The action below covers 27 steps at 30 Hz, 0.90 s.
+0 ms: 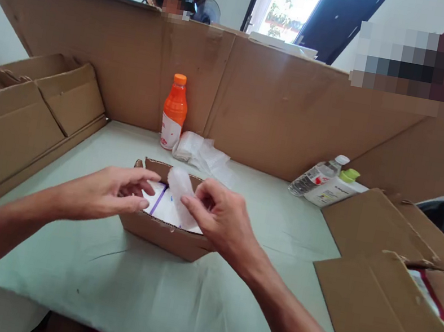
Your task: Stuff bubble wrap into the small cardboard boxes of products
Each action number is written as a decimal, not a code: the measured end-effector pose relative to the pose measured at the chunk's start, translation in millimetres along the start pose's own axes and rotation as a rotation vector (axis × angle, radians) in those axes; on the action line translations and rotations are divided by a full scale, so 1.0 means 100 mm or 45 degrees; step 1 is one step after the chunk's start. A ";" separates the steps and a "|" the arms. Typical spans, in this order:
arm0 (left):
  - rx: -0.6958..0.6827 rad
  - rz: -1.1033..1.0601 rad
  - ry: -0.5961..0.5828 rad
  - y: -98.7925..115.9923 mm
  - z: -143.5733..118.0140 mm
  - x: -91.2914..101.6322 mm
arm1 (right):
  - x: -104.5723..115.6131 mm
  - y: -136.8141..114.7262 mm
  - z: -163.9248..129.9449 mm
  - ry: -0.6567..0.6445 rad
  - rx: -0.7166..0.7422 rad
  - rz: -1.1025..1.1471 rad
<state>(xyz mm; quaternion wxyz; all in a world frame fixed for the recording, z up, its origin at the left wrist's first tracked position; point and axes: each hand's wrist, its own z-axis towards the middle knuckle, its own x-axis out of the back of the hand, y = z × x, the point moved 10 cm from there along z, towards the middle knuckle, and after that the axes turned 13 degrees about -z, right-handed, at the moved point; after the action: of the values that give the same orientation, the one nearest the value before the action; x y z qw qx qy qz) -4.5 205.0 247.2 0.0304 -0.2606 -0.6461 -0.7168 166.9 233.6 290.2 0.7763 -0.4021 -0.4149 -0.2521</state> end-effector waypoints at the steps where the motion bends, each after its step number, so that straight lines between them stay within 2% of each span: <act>1: 0.097 -0.109 -0.071 -0.06 0.10 -0.03 | -0.14 0.00 0.04 -0.071 -0.032 0.036; 3: 0.242 -0.275 -0.135 -0.18 0.26 -0.07 | -0.36 0.03 0.08 -0.182 -0.092 0.139; 5: 0.363 -0.315 -0.086 -0.33 0.38 -0.07 | -0.50 0.09 0.10 -0.246 -0.146 0.283; 7: 0.418 -0.286 0.013 -0.45 0.44 -0.03 | -0.56 0.18 0.12 -0.269 -0.195 0.415; 10: 0.377 -0.227 0.092 -0.51 0.51 -0.01 | -0.52 0.37 0.11 -0.256 -0.248 0.505; 12: 0.288 -0.085 0.095 -0.46 0.54 0.01 | -0.43 0.47 0.08 -0.235 -0.237 0.398; 15: 0.087 0.420 0.094 -0.25 0.54 0.04 | -0.30 0.55 -0.02 -0.254 -0.185 -0.047; 18: -0.033 0.949 0.169 -0.04 0.48 0.05 | -0.32 0.56 -0.13 -0.384 -0.153 -0.442; 20: -0.158 1.103 0.183 0.12 0.45 -0.02 | -0.37 0.52 -0.17 -0.479 -0.116 -0.583; 22: -0.384 1.130 0.076 0.28 0.45 -0.22 | -0.40 0.46 -0.18 -0.529 -0.070 -0.670; 24: -0.590 1.089 -0.111 0.39 0.45 -0.47 | -0.40 0.42 -0.18 -0.536 -0.048 -0.736; 27: -0.732 0.998 -0.357 0.50 0.49 -0.78 | -0.36 0.40 -0.19 -0.512 -0.050 -0.772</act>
<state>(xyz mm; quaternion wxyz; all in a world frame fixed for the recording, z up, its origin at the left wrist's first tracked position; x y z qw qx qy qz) 98.2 220.6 261.5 0.1370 -0.5751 -0.2740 -0.7586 185.2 241.9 237.0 0.5612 -0.3173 -0.6547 -0.3946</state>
